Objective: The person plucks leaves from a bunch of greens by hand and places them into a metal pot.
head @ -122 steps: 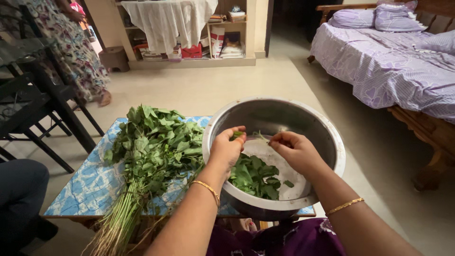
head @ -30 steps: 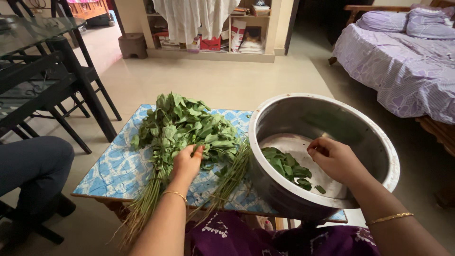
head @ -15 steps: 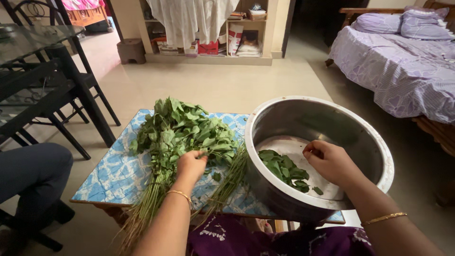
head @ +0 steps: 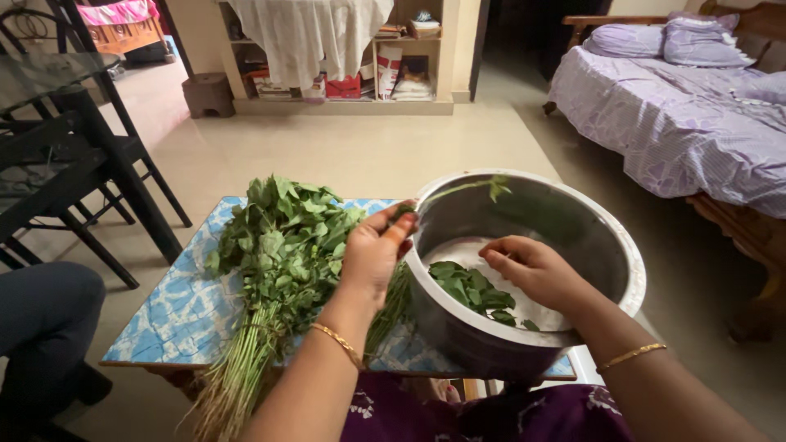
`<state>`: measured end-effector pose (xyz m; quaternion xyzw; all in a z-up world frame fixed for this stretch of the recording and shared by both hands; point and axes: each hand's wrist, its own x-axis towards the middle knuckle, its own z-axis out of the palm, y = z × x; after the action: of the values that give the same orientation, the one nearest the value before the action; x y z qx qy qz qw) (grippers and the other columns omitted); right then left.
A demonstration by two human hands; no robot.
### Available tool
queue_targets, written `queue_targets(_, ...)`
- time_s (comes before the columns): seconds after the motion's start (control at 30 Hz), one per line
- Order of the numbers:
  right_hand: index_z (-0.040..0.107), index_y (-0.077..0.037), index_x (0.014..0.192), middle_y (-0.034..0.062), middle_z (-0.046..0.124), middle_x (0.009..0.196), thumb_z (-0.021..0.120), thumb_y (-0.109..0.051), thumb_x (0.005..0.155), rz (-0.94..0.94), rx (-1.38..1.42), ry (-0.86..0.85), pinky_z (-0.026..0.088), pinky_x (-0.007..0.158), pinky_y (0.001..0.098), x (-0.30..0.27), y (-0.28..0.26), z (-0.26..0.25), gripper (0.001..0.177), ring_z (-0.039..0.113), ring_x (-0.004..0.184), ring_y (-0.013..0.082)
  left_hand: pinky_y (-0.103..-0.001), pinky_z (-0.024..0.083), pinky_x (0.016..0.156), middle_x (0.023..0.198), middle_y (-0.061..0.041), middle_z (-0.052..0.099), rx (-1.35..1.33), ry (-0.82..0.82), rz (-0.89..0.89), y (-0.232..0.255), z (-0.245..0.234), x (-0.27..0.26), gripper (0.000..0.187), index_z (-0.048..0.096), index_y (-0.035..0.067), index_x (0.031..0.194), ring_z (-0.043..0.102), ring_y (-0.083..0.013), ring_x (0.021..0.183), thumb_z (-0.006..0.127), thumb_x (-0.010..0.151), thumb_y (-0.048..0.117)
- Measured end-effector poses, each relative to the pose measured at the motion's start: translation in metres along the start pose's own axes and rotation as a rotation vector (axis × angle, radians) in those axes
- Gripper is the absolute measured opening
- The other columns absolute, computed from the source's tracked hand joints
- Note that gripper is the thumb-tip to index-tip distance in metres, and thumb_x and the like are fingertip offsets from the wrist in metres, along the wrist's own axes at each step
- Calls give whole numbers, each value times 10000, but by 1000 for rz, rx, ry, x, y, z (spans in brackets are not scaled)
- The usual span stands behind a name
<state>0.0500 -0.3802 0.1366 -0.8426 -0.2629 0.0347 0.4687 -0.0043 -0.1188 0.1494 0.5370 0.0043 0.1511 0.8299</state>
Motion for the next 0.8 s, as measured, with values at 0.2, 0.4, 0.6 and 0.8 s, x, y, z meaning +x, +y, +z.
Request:
queue_targets(0.2,710,-76,1236,6,683,978,535,-335,1010,4,286,-26,537,742,296,1,-9,-5,385,612,835,115,-225,492,653,885,11,726,194,-152,85,-15,45,-10,228,774,71,1173,587,-67,731,701,963,122)
queue_targets(0.4,669,-63,1091,58,687,979,581,-194,1021,2,924,211,547,822,365,1,5,-21,173,659,927,183,-220,516,698,896,41,742,467,-335,62,-29,71,-17,249,766,74,1178,613,-32,773,684,947,116)
queue_targets(0.6,614,-75,1012,96,693,970,533,-152,1020,100,1136,464,575,846,406,3,26,-30,112,679,900,225,-248,536,689,888,-14,741,482,-238,-32,-40,69,-3,218,759,61,1145,632,-77,751,675,952,115)
queue_targets(0.8,609,-63,1005,98,679,926,555,-164,1017,225,978,394,564,822,417,3,36,-31,115,665,851,219,-287,567,750,968,-37,729,266,-223,-242,-41,60,7,240,708,49,1167,685,-121,852,565,1002,149)
